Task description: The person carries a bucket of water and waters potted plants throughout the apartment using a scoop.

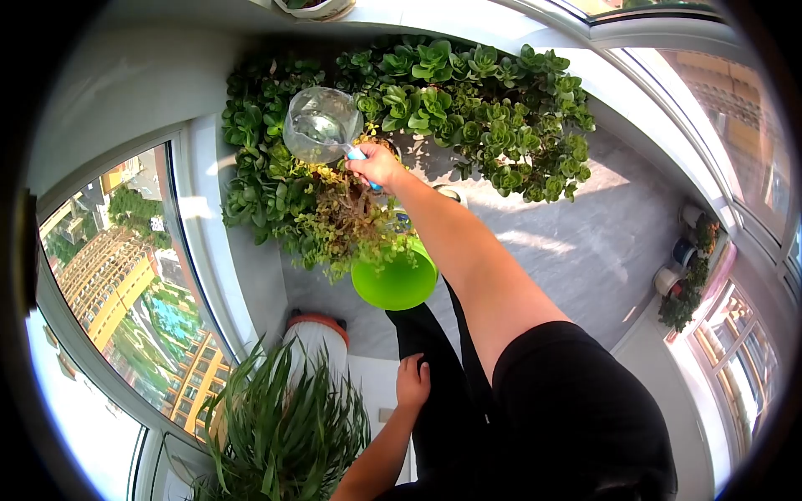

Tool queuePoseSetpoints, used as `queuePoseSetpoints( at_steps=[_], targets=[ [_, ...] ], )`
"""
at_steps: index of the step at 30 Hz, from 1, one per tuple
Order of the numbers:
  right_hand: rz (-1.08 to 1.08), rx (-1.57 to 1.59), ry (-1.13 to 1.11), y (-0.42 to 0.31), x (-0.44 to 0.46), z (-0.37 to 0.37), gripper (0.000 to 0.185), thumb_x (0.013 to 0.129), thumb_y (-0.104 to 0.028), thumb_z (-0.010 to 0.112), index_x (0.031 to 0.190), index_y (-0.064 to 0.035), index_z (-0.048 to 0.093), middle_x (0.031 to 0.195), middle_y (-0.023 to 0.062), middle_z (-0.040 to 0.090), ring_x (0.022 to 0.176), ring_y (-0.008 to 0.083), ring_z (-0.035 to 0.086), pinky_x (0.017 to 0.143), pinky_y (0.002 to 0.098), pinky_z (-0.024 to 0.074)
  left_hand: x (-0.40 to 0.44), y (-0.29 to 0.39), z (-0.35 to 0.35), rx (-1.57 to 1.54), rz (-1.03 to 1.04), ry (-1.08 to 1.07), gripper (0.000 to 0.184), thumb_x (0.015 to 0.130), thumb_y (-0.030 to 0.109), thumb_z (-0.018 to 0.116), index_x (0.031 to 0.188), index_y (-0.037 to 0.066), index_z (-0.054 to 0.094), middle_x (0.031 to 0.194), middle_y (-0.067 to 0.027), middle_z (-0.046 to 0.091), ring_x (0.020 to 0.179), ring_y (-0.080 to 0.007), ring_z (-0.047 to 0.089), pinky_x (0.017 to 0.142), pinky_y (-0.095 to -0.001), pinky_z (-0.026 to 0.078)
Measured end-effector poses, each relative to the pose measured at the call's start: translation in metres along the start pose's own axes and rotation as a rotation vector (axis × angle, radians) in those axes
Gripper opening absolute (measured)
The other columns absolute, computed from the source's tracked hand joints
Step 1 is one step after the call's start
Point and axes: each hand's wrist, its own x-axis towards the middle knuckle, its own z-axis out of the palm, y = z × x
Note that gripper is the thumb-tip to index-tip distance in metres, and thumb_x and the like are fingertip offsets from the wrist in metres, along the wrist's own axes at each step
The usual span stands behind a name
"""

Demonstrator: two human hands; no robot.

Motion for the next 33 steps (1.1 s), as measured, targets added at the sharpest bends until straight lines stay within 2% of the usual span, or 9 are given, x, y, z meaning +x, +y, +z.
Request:
queuePoseSetpoints(
  at_steps=[12,21,33],
  targets=[
    [0.076,0.019,-0.069,0.001,0.006,-0.005,0.018,0.092,-0.009,0.071,0.109,-0.0051,0.066,0.072,0.0002,0.062,0.05,0.0077,0.05,0.046,0.0248,0.0411,0.01,0.014,-0.014,0.012,-0.023,-0.033,0.029,0.098,0.02,0.059,0.121,0.004,0.064,0.121,-0.0201,0.065,0.112,-0.0415,0.061,0.097,-0.0473,0.05],
    [0.104,0.024,-0.102,-0.002,0.007,-0.006,0.016,0.093,-0.011,0.069,0.109,-0.0091,0.065,0.07,-0.0019,0.059,0.051,0.0079,0.05,0.048,0.024,0.0408,0.012,0.018,-0.015,0.006,-0.032,-0.042,0.029,0.098,0.02,0.059,0.121,0.004,0.064,0.121,-0.0196,0.065,0.112,-0.0411,0.061,0.097,-0.0468,0.05],
    [0.106,0.135,-0.159,-0.004,0.004,-0.01,0.016,0.094,-0.011,0.069,0.11,-0.0093,0.066,0.07,-0.0012,0.059,0.05,0.0097,0.05,0.047,0.0259,0.0426,0.011,0.013,-0.016,0.012,-0.001,-0.03,0.029,0.098,0.02,0.06,0.121,0.004,0.063,0.121,-0.0204,0.064,0.112,-0.0415,0.061,0.097,-0.0475,0.05]
  ],
)
